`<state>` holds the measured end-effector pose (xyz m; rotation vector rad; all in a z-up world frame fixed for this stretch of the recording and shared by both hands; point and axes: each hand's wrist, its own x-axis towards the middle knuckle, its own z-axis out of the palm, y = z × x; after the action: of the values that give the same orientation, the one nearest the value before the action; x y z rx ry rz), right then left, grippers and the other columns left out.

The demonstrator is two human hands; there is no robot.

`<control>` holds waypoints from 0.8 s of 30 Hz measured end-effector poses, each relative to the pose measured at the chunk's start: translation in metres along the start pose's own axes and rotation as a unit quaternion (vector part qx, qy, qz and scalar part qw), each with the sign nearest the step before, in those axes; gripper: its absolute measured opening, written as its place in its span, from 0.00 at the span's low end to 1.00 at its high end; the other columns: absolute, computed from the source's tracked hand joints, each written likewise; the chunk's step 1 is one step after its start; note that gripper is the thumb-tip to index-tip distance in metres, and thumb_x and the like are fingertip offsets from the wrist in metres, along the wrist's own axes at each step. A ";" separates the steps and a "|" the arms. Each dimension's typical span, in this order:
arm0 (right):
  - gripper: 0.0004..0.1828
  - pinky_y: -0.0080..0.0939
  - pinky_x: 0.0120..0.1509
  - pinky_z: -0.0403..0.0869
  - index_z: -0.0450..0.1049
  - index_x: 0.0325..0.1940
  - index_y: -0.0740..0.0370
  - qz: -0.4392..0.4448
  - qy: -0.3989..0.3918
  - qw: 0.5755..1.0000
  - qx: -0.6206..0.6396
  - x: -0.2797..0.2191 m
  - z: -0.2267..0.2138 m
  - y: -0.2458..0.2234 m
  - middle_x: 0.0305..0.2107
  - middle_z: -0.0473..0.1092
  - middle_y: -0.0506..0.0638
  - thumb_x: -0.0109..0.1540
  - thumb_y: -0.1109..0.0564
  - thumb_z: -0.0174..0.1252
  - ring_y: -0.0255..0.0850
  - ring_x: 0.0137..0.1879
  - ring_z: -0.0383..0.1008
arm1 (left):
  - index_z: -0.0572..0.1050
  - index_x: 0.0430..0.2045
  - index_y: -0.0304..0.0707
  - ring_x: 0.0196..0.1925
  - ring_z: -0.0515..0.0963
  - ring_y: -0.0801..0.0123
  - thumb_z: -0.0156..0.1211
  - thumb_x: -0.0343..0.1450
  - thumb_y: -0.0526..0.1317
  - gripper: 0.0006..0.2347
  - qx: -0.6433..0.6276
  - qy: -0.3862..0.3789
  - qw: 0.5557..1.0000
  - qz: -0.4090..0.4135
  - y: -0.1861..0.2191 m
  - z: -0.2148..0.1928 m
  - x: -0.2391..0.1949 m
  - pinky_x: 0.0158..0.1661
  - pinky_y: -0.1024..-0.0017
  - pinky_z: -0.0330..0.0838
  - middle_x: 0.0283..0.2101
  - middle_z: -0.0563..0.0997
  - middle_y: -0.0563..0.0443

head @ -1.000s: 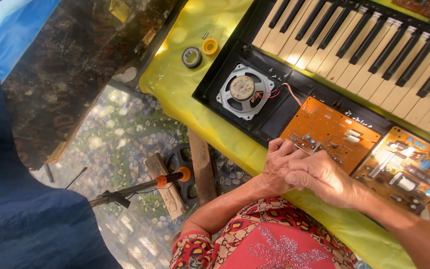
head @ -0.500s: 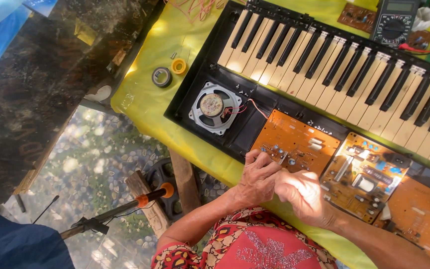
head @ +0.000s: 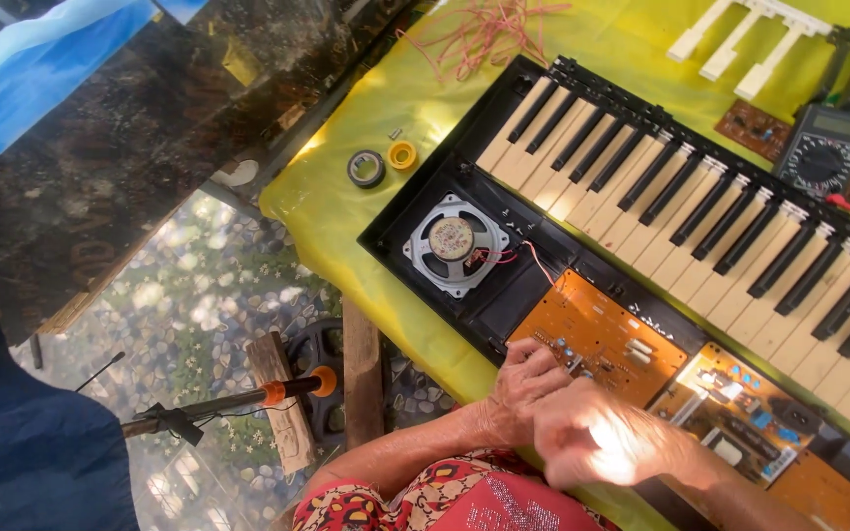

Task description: The person works on the internal components of an electronic keyboard, using a screwdriver to manipulate parts on the circuit board and near the speaker. They handle small wires and components with their hands, occasionally adjusting the position of the board within the instrument's chassis.

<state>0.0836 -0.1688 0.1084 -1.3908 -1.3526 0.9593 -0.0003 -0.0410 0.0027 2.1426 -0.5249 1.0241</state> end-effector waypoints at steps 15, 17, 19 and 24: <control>0.26 0.36 0.22 0.59 0.66 0.20 0.56 -0.026 0.060 0.998 -0.006 -0.001 0.016 0.018 0.14 0.60 0.40 0.68 0.41 0.52 0.34 0.18 0.58 | 0.67 0.24 0.34 0.29 0.66 0.59 0.33 0.84 0.43 0.19 -0.025 -0.004 1.000 -0.005 0.003 -0.010 0.009 0.47 0.54 0.63 0.28 0.71 0.49; 0.23 0.33 0.22 0.62 0.70 0.20 0.57 -0.022 0.104 0.994 -0.006 -0.002 0.019 0.015 0.14 0.65 0.40 0.68 0.47 0.53 0.33 0.17 0.62 | 0.68 0.26 0.35 0.30 0.67 0.59 0.36 0.83 0.43 0.18 -0.031 -0.022 0.999 0.000 0.000 -0.009 0.007 0.49 0.53 0.63 0.29 0.72 0.50; 0.21 0.34 0.21 0.61 0.68 0.22 0.58 -0.044 0.167 0.985 -0.010 -0.002 0.023 0.013 0.15 0.62 0.41 0.68 0.50 0.51 0.33 0.19 0.61 | 0.67 0.27 0.37 0.30 0.65 0.61 0.38 0.83 0.38 0.14 -0.012 -0.001 1.000 0.011 0.000 -0.007 0.006 0.46 0.55 0.63 0.27 0.70 0.51; 0.19 0.34 0.19 0.62 0.73 0.25 0.57 -0.007 0.259 0.963 -0.077 -0.006 0.036 0.010 0.14 0.66 0.42 0.68 0.50 0.48 0.33 0.16 0.62 | 0.64 0.25 0.36 0.29 0.64 0.58 0.35 0.81 0.35 0.13 -0.032 -0.009 0.999 0.008 -0.001 -0.008 0.006 0.46 0.54 0.63 0.27 0.67 0.48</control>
<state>0.0514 -0.1712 0.0892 -1.6063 -1.0482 0.4343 0.0000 -0.0347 0.0103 2.0959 -0.5782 0.9835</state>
